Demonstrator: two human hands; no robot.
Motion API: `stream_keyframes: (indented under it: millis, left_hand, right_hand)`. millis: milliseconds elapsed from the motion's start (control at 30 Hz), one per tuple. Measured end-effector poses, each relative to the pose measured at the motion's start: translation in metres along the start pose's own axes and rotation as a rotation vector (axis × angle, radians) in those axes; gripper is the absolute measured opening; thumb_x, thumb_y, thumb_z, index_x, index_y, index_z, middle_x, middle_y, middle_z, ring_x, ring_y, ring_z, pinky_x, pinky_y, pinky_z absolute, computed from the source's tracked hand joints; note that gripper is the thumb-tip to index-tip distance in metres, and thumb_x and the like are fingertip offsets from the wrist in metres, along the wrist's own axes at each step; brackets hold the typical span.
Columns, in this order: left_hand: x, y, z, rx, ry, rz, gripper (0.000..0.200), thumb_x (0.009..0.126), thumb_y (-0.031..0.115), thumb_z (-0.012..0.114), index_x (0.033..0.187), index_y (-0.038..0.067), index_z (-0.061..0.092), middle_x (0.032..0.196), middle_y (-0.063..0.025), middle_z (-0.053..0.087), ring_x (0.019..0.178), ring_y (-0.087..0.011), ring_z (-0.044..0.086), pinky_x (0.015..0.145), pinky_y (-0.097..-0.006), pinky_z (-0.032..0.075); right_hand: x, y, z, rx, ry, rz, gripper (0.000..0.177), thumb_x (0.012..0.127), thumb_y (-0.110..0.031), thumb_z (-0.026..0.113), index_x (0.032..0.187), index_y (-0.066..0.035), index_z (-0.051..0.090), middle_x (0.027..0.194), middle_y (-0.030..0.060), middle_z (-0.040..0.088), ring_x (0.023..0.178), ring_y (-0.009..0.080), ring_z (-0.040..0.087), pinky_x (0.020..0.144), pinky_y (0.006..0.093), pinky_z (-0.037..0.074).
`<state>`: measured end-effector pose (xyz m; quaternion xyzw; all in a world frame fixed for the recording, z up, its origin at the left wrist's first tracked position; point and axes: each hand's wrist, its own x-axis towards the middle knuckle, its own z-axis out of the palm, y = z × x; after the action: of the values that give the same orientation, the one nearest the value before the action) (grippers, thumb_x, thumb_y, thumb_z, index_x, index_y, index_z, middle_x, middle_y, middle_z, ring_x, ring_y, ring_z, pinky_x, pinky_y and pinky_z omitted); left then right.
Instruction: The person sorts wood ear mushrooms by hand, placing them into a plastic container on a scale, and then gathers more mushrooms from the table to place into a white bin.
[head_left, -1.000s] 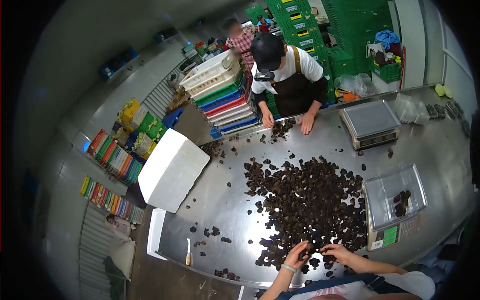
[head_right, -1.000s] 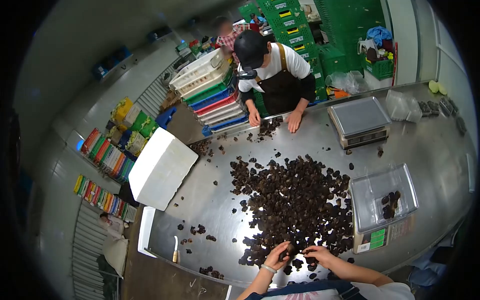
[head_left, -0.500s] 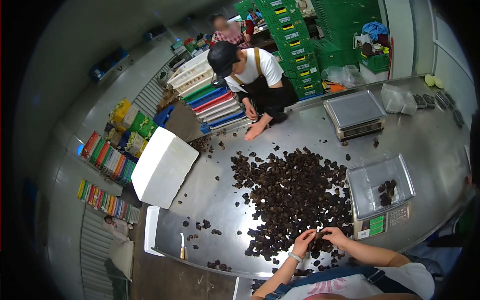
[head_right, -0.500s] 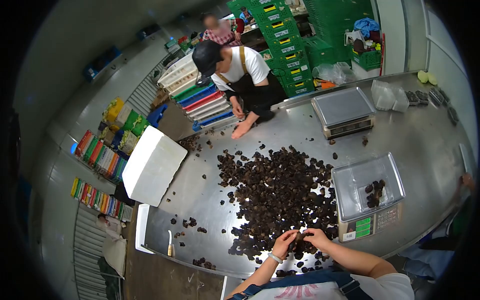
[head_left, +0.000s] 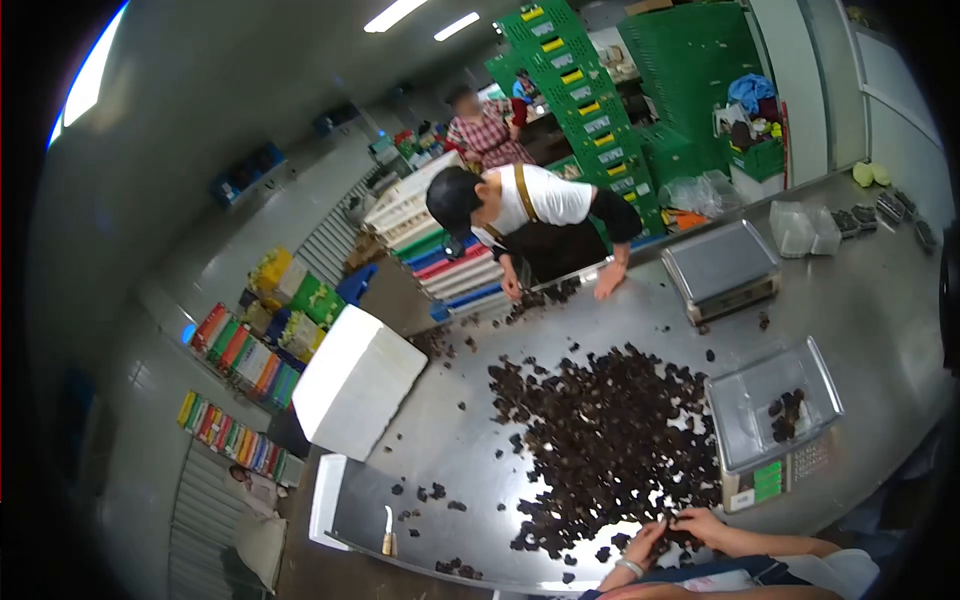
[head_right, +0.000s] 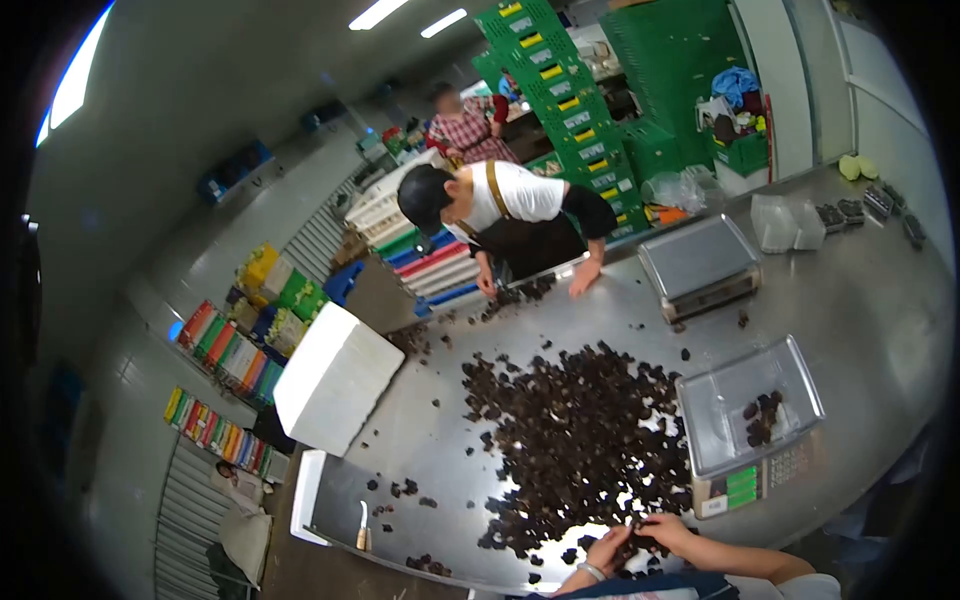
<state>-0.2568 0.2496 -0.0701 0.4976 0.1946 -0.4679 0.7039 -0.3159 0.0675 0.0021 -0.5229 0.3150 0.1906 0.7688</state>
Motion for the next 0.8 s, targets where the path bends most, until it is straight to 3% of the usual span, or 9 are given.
stream_keyframes:
  millis: [67, 133, 200, 333, 433, 533, 633, 800]
  left_hand:
    - [0.003, 0.008, -0.010, -0.050, -0.130, -0.038, 0.027, 0.093, 0.031, 0.072, 0.108, 0.009, 0.067, 0.088, 0.0002, 0.065, 0.073, -0.0107, 0.060, 0.063, -0.0263, 0.050]
    - [-0.018, 0.028, 0.011, -0.018, 0.034, -0.031, 0.027, 0.094, 0.031, 0.071, 0.107, 0.007, 0.068, 0.084, -0.0012, 0.065, 0.071, -0.0110, 0.060, 0.062, -0.0265, 0.049]
    - [-0.030, 0.032, 0.024, -0.006, 0.061, -0.005, 0.025, 0.095, 0.033, 0.069, 0.106, 0.010, 0.068, 0.082, 0.0014, 0.066, 0.067, -0.0093, 0.059, 0.055, -0.0233, 0.046]
    - [-0.028, 0.026, 0.026, -0.001, 0.019, -0.022, 0.029, 0.093, 0.034, 0.072, 0.103, 0.007, 0.066, 0.080, -0.0009, 0.063, 0.066, -0.0110, 0.058, 0.057, -0.0259, 0.047]
    - [-0.030, 0.029, 0.024, 0.045, -0.055, -0.010, 0.027, 0.092, 0.029, 0.074, 0.105, 0.006, 0.066, 0.081, 0.0001, 0.062, 0.069, -0.0101, 0.058, 0.062, -0.0249, 0.047]
    - [-0.035, 0.034, 0.027, 0.093, -0.094, 0.033, 0.023, 0.092, 0.020, 0.074, 0.105, 0.003, 0.066, 0.082, -0.0001, 0.062, 0.073, -0.0098, 0.058, 0.067, -0.0232, 0.046]
    - [-0.034, 0.038, 0.020, 0.014, -0.108, -0.026, 0.019, 0.093, 0.016, 0.072, 0.105, 0.003, 0.066, 0.083, -0.0007, 0.062, 0.073, -0.0101, 0.058, 0.068, -0.0231, 0.046]
    - [-0.034, 0.046, 0.017, 0.053, -0.131, -0.051, 0.016, 0.094, 0.024, 0.070, 0.101, 0.010, 0.066, 0.081, 0.0012, 0.061, 0.071, -0.0095, 0.058, 0.060, -0.0246, 0.046]
  right_hand:
    - [-0.005, -0.003, 0.006, -0.037, 0.011, -0.033, 0.025, 0.083, -0.020, 0.081, 0.102, -0.006, 0.071, 0.084, 0.0038, 0.067, 0.065, 0.0136, 0.061, 0.046, 0.0272, 0.049]
    - [-0.001, 0.004, 0.006, -0.091, -0.002, -0.091, 0.030, 0.081, -0.021, 0.084, 0.102, -0.005, 0.071, 0.087, 0.0018, 0.067, 0.068, 0.0129, 0.061, 0.049, 0.0277, 0.050]
    - [-0.002, 0.008, 0.008, -0.109, -0.005, -0.135, 0.031, 0.079, -0.022, 0.085, 0.102, -0.005, 0.070, 0.088, 0.0012, 0.067, 0.069, 0.0120, 0.061, 0.049, 0.0278, 0.051]
    - [-0.001, 0.003, 0.004, -0.221, 0.052, -0.139, 0.029, 0.080, -0.020, 0.082, 0.102, -0.005, 0.071, 0.079, 0.0034, 0.067, 0.057, 0.0113, 0.060, 0.045, 0.0261, 0.048]
    - [-0.002, -0.004, 0.001, -0.010, 0.078, 0.021, 0.025, 0.082, -0.020, 0.078, 0.101, -0.006, 0.071, 0.080, 0.0037, 0.069, 0.057, 0.0123, 0.060, 0.043, 0.0259, 0.047]
    - [0.000, -0.004, -0.006, 0.188, 0.013, 0.123, 0.018, 0.086, -0.019, 0.073, 0.101, -0.010, 0.072, 0.085, 0.0024, 0.071, 0.066, 0.0153, 0.065, 0.048, 0.0288, 0.047]
    - [0.000, -0.005, -0.006, 0.147, 0.011, 0.157, 0.017, 0.085, -0.018, 0.073, 0.101, -0.011, 0.072, 0.086, 0.0016, 0.070, 0.073, 0.0157, 0.066, 0.051, 0.0314, 0.047]
    - [0.006, -0.001, -0.004, 0.259, -0.046, 0.165, 0.016, 0.084, -0.017, 0.074, 0.099, -0.012, 0.072, 0.085, 0.0010, 0.070, 0.076, 0.0159, 0.066, 0.051, 0.0322, 0.045]
